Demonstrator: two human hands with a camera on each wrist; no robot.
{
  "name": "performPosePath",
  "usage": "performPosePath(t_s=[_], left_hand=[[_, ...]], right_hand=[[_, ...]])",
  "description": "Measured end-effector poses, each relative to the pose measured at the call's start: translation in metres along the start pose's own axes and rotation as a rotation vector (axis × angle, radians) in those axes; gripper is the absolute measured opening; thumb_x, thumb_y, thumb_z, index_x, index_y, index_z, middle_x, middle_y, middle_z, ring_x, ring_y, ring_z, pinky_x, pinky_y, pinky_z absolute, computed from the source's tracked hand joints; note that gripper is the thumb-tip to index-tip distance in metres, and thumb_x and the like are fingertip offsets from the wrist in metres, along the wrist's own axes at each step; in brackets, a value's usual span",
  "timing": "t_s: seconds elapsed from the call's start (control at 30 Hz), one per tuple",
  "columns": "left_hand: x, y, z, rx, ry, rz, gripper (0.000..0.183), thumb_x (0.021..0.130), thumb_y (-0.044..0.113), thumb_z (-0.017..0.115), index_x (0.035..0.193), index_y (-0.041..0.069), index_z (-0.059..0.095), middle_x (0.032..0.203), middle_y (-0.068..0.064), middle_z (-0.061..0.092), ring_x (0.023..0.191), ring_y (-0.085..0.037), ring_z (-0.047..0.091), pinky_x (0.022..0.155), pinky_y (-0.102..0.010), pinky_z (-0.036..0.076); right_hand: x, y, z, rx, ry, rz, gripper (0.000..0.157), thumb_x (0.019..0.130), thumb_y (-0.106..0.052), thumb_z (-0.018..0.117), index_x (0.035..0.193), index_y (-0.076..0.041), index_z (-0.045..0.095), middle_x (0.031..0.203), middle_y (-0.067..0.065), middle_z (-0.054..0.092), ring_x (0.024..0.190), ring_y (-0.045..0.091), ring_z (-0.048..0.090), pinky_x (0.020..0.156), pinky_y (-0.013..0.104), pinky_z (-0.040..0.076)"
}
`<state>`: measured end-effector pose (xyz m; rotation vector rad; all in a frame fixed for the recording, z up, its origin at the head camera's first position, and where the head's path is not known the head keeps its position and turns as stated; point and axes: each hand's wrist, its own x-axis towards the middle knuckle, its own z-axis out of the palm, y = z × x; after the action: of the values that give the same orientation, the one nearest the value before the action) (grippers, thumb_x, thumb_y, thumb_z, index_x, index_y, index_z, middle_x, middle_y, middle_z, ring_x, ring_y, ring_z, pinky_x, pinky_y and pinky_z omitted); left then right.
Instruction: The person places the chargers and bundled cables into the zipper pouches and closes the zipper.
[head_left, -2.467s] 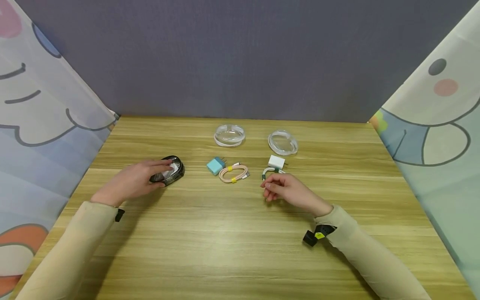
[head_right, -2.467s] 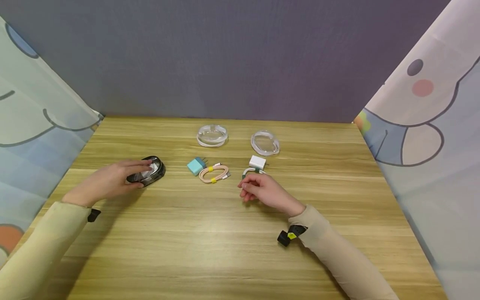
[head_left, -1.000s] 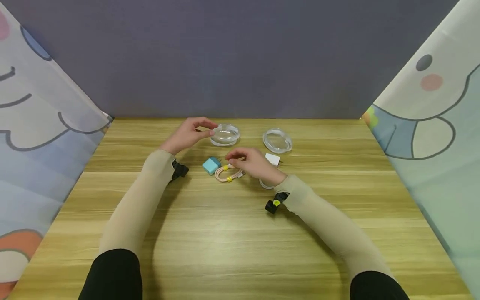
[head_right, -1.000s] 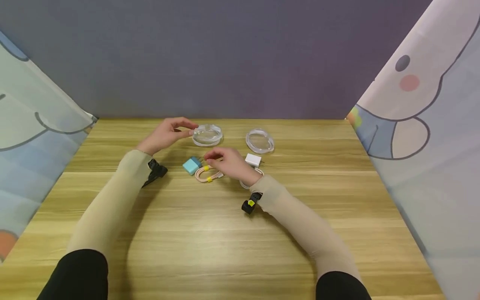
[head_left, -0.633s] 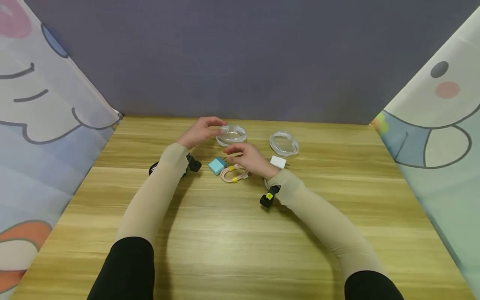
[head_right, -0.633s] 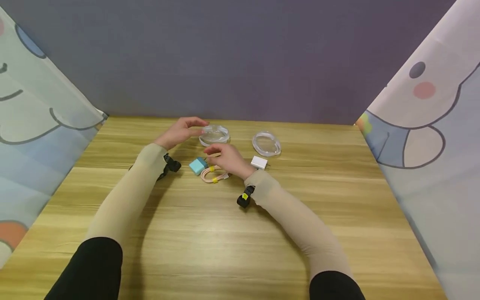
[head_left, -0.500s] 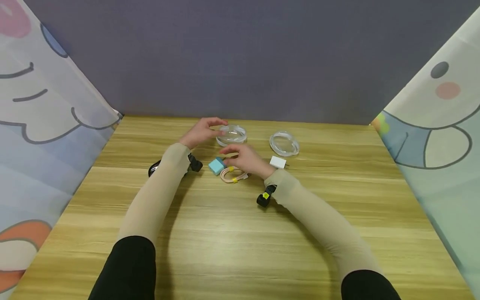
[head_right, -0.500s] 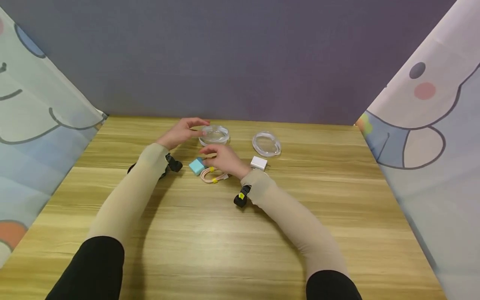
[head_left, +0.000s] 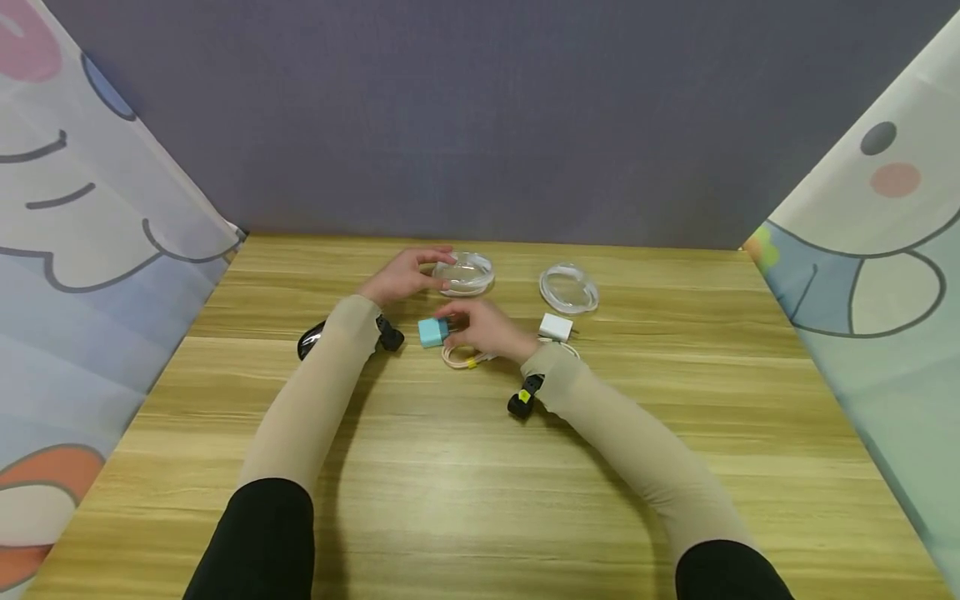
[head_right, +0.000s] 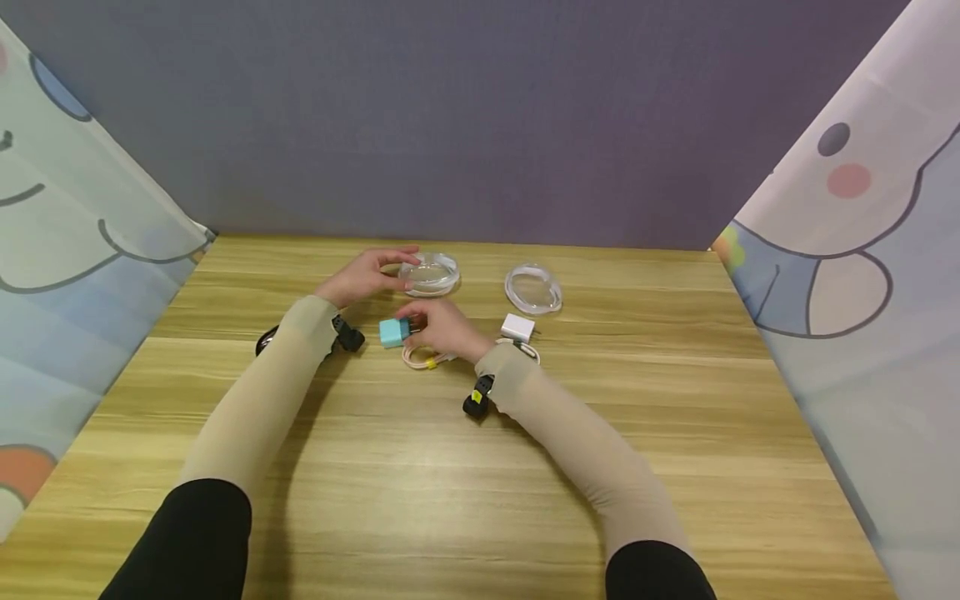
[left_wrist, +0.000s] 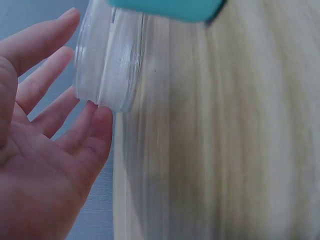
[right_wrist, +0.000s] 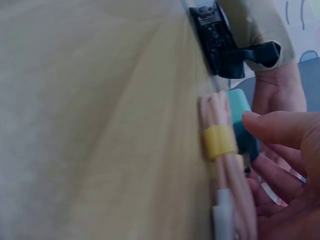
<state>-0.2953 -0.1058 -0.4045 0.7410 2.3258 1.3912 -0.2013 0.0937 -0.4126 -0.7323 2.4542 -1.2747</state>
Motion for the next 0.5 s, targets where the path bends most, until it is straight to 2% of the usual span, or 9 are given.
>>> performPosePath(t_s=[0.3, 0.5], left_hand=[[0.0032, -0.0046, 0.0016, 0.016, 0.016, -0.014, 0.047, 0.088, 0.004, 0.076, 0.132, -0.001, 0.061, 0.157, -0.007, 0.037, 0.145, -0.032, 0.028, 0.116, -0.047, 0.026], [0.0048, -0.0067, 0.0024, 0.053, 0.043, -0.009, 0.043, 0.091, 0.006, 0.072, 0.132, 0.000, 0.061, 0.154, -0.010, 0.042, 0.140, -0.036, 0.037, 0.111, -0.048, 0.034]], right_hand=[[0.0014, 0.0038, 0.0070, -0.007, 0.033, 0.008, 0.049, 0.082, -0.011, 0.083, 0.128, -0.007, 0.067, 0.120, 0.005, 0.069, 0.104, 0.019, 0.064, 0.090, 0.028, 0.050], [0.0024, 0.0030, 0.0087, -0.020, 0.055, 0.001, 0.048, 0.083, -0.012, 0.082, 0.128, -0.004, 0.066, 0.120, 0.006, 0.068, 0.103, 0.020, 0.065, 0.089, 0.029, 0.051]])
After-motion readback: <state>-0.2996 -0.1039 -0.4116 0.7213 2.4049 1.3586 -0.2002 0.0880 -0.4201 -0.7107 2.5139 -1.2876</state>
